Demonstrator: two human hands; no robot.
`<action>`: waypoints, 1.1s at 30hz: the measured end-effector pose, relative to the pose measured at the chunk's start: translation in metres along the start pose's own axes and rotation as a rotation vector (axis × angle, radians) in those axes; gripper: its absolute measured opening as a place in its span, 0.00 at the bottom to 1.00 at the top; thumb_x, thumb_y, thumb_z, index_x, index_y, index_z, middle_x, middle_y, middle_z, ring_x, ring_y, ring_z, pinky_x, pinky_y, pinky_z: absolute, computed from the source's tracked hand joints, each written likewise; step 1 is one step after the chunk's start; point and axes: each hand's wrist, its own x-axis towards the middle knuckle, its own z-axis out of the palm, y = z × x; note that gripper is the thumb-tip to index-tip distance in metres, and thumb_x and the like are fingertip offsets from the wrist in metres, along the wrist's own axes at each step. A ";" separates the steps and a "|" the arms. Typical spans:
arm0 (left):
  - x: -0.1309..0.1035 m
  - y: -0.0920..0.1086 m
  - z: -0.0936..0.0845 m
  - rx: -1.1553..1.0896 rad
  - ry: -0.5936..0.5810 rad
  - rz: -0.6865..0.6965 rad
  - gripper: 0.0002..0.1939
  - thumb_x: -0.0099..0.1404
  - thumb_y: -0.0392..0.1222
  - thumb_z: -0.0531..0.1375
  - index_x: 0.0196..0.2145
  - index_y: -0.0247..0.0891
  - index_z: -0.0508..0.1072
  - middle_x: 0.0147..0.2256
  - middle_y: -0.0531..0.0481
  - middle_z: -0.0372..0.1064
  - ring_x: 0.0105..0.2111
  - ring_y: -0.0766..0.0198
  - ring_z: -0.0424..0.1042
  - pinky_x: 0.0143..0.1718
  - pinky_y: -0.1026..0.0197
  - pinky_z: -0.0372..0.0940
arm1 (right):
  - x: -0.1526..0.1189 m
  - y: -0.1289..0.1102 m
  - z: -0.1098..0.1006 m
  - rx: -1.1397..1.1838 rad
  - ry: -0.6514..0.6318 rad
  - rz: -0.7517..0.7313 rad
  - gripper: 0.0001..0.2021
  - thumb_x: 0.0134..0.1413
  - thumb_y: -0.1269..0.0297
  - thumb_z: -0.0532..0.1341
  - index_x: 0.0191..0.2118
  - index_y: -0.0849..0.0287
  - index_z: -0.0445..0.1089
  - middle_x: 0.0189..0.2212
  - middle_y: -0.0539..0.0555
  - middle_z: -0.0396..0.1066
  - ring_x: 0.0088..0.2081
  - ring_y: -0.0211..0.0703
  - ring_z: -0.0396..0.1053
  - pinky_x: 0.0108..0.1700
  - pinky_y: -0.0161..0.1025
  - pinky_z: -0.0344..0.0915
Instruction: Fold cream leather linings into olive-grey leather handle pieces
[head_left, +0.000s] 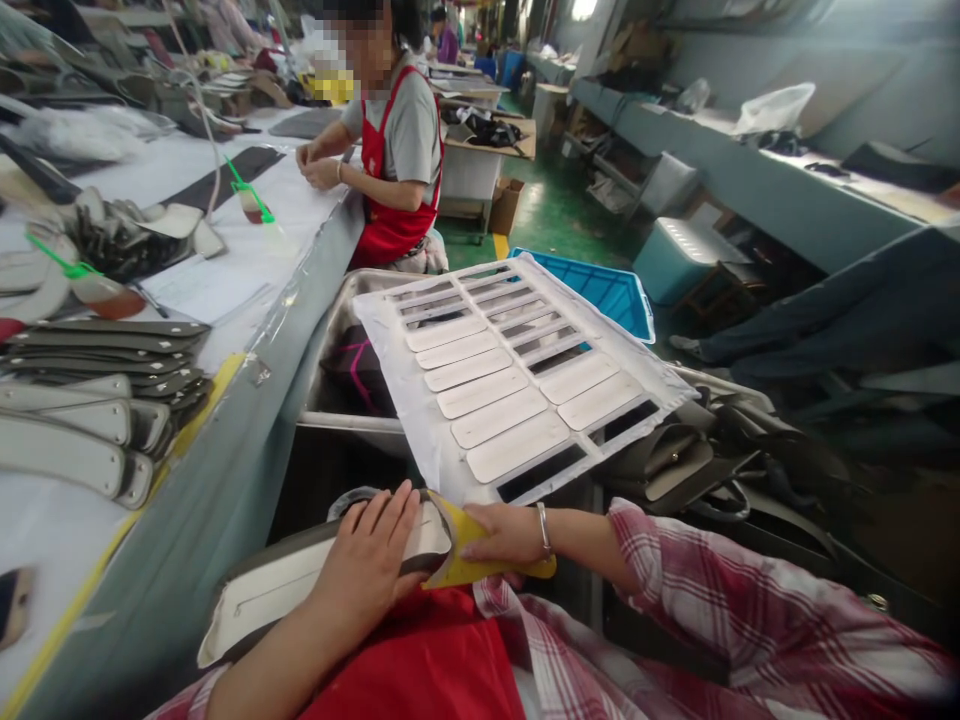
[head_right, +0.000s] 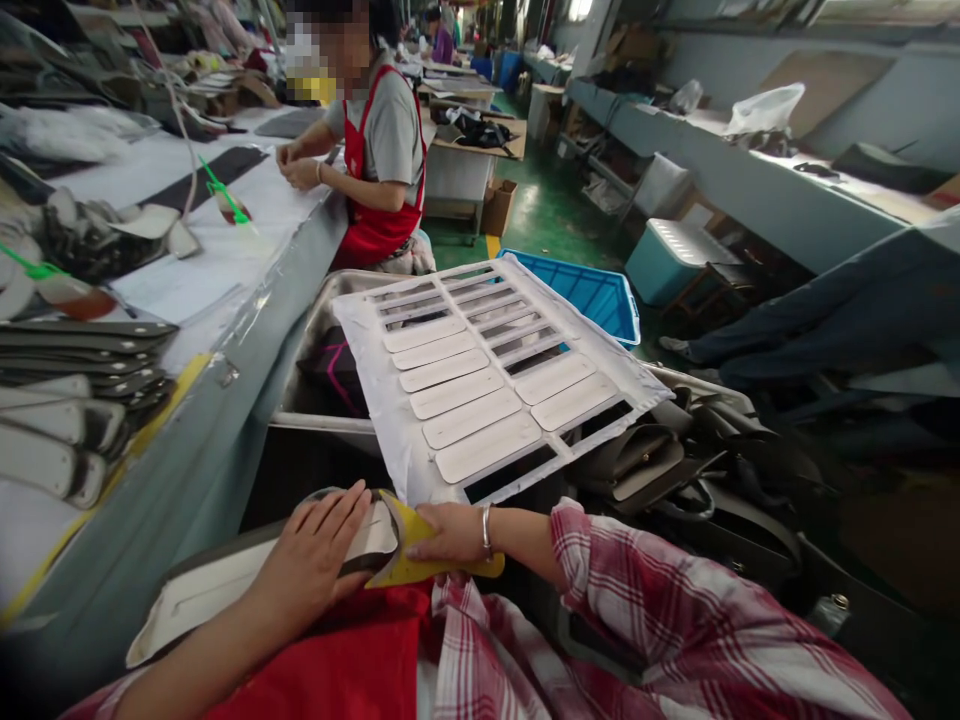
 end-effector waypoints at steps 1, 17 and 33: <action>0.000 0.000 0.000 -0.004 0.005 0.001 0.34 0.59 0.55 0.54 0.57 0.33 0.59 0.59 0.44 0.52 0.53 0.49 0.58 0.51 0.49 0.53 | 0.000 -0.001 0.000 0.008 0.011 0.000 0.15 0.51 0.59 0.57 0.43 0.59 0.55 0.19 0.45 0.65 0.11 0.31 0.58 0.13 0.28 0.56; 0.001 -0.004 -0.001 -0.085 -0.002 -0.014 0.32 0.60 0.53 0.53 0.58 0.32 0.58 0.59 0.42 0.54 0.52 0.48 0.57 0.51 0.48 0.52 | 0.013 0.007 0.007 0.197 -0.005 0.059 0.14 0.54 0.59 0.56 0.42 0.59 0.54 0.23 0.46 0.65 0.15 0.33 0.63 0.13 0.29 0.59; 0.000 -0.012 0.001 -0.137 -0.060 0.032 0.48 0.52 0.69 0.51 0.60 0.30 0.53 0.60 0.38 0.49 0.54 0.44 0.55 0.51 0.46 0.50 | 0.017 0.008 0.030 0.236 0.207 0.004 0.20 0.51 0.53 0.58 0.45 0.61 0.57 0.21 0.47 0.66 0.16 0.32 0.61 0.16 0.29 0.58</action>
